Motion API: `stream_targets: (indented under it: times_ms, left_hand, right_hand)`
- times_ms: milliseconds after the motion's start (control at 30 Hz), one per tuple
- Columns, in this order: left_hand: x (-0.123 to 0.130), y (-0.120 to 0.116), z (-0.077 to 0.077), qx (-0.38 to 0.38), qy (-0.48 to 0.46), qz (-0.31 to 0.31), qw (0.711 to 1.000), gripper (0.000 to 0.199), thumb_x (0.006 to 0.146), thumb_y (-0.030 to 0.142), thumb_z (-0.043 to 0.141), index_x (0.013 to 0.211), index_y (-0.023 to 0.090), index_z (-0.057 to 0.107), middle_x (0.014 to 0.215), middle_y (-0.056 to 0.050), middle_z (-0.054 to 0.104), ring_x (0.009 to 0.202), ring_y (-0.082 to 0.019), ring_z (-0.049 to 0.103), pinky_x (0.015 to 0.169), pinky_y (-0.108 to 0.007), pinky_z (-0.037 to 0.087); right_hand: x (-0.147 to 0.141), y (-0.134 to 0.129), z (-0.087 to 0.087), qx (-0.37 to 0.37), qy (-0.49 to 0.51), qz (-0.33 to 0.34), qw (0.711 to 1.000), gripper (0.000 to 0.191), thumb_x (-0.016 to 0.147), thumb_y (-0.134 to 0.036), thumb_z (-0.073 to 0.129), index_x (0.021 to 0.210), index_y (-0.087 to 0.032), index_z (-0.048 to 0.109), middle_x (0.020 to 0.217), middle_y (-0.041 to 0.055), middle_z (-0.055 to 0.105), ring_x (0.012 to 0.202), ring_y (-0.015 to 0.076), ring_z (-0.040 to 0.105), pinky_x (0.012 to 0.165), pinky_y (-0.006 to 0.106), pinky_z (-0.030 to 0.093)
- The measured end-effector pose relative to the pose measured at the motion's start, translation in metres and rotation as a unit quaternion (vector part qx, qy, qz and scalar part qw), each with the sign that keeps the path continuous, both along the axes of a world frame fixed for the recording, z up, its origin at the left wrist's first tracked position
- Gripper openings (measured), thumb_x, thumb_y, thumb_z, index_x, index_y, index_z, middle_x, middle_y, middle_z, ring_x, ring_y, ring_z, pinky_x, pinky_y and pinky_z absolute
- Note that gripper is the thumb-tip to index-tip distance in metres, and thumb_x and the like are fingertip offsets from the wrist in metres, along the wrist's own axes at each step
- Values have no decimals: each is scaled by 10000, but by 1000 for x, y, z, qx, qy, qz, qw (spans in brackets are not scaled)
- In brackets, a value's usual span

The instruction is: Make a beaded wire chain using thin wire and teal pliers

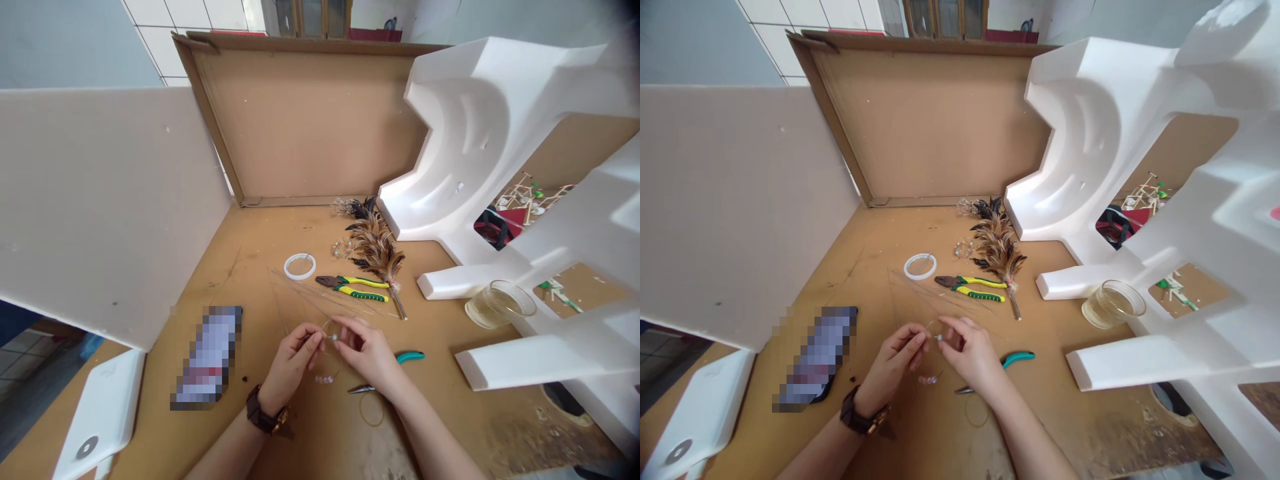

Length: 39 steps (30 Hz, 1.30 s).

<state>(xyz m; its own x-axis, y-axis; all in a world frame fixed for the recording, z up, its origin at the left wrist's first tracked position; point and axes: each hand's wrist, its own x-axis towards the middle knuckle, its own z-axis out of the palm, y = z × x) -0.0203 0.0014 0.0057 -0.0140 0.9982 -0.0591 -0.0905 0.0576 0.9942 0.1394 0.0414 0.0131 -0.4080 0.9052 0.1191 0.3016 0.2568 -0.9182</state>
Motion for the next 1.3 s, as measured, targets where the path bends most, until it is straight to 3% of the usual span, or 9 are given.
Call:
stream_targets:
  times_ms: [167, 433, 500, 567, 667, 767, 867, 1067, 1300]
  left_hand:
    - [-1, 0, 0, -2, 10, -2, 1000, 222, 811, 377, 521, 783, 158, 539, 653, 31, 510, 457, -47, 356, 452, -183, 301]
    - [-2, 2, 0, -25, 33, -27, 999, 232, 803, 380, 536, 782, 149, 554, 658, 27, 515, 472, -53, 390, 454, -183, 310]
    - [-1, 2, 1, -34, 18, -29, 999, 238, 799, 386, 540, 787, 149, 553, 668, 23, 528, 469, -55, 402, 457, -187, 320]
    - [-2, 3, 2, -35, -2, -39, 999, 234, 795, 381, 546, 804, 147, 555, 669, 19, 539, 472, -59, 424, 473, -195, 346]
    - [-2, 4, 2, -32, -34, -75, 996, 217, 788, 355, 565, 849, 147, 562, 663, 15, 555, 506, -77, 478, 512, -213, 392]
    - [-2, 3, 1, -35, -53, -95, 993, 202, 788, 334, 572, 873, 150, 566, 649, 18, 561, 507, -77, 498, 518, -213, 402]
    - [-2, 3, 1, -35, -63, -99, 992, 196, 795, 330, 564, 880, 153, 565, 640, 20, 562, 467, -67, 488, 484, -204, 392]
    - [-3, 4, 1, -13, -56, -92, 994, 253, 803, 335, 555, 965, 146, 600, 647, 2, 568, 497, -80, 492, 483, -212, 409]
    - [-1, 6, -7, -2, -46, -60, 997, 257, 813, 353, 539, 947, 145, 608, 587, 21, 537, 466, -70, 461, 471, -202, 377]
  right_hand:
    - [2, 0, 3, 47, -40, -10, 998, 115, 719, -241, 608, 818, -197, 646, 770, 23, 569, 579, 104, 482, 542, 225, 392]
    - [3, -1, 6, 55, -117, 11, 992, 147, 768, -254, 546, 813, -200, 675, 676, 24, 625, 620, 138, 545, 593, 249, 401]
    - [3, -2, 7, 12, -96, 9, 995, 136, 762, -275, 550, 797, -198, 656, 646, 8, 616, 576, 125, 533, 548, 235, 400]
    - [2, -3, 7, -79, -37, 18, 996, 153, 763, -311, 544, 822, -193, 621, 640, -9, 608, 487, 95, 497, 452, 209, 381]
    - [2, -2, 8, -205, 59, 47, 976, 222, 746, -371, 557, 860, -181, 571, 672, -23, 612, 366, 51, 429, 332, 176, 314]
    - [3, 1, 8, -262, 99, 68, 958, 297, 712, -427, 596, 841, -162, 559, 600, -42, 592, 310, 34, 400, 304, 164, 266]
    - [4, 3, 7, -293, 109, 63, 948, 359, 682, -466, 624, 833, -143, 575, 540, -54, 566, 292, 26, 382, 304, 163, 247]
    - [3, 3, 6, -323, 155, 46, 933, 416, 622, -473, 674, 847, -131, 601, 617, -19, 605, 403, 77, 541, 411, 199, 398]
    - [-1, 6, -3, -282, 170, 42, 943, 465, 604, -477, 691, 925, -159, 583, 560, -48, 570, 406, 98, 547, 419, 214, 413]
